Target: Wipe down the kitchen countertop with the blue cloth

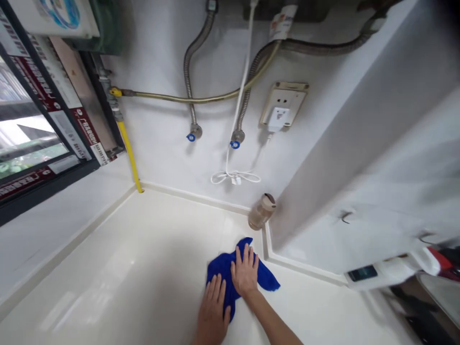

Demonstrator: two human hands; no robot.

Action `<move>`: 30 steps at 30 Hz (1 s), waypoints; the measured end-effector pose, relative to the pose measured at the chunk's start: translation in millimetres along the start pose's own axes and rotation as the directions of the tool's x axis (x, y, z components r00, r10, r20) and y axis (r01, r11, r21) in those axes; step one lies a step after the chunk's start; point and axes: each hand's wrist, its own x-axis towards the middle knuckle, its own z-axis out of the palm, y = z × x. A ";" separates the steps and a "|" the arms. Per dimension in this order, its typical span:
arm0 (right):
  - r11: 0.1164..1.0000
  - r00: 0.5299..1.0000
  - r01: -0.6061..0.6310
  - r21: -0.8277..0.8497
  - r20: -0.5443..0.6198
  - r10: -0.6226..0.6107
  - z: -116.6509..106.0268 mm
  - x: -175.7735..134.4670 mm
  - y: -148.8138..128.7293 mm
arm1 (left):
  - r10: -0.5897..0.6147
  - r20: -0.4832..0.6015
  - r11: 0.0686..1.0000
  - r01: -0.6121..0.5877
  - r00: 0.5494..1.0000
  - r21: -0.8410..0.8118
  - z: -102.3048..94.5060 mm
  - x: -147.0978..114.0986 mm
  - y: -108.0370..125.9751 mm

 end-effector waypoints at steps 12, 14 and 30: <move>0.998 0.999 -0.028 -0.052 -0.041 0.026 42.3 100.7 -20.5 | -0.131 -0.075 0.989 0.125 0.988 -0.076 38.9 73.9 -29.5; 0.998 1.000 0.028 -0.054 -0.008 -0.028 46.6 119.5 -38.7 | -0.162 -0.067 0.986 0.158 0.984 -0.060 37.7 79.0 -50.1; 0.786 0.810 0.553 0.276 0.042 -0.585 38.0 85.8 -178.2 | -0.521 -0.104 0.853 0.521 0.847 -0.026 -4.3 31.6 -164.1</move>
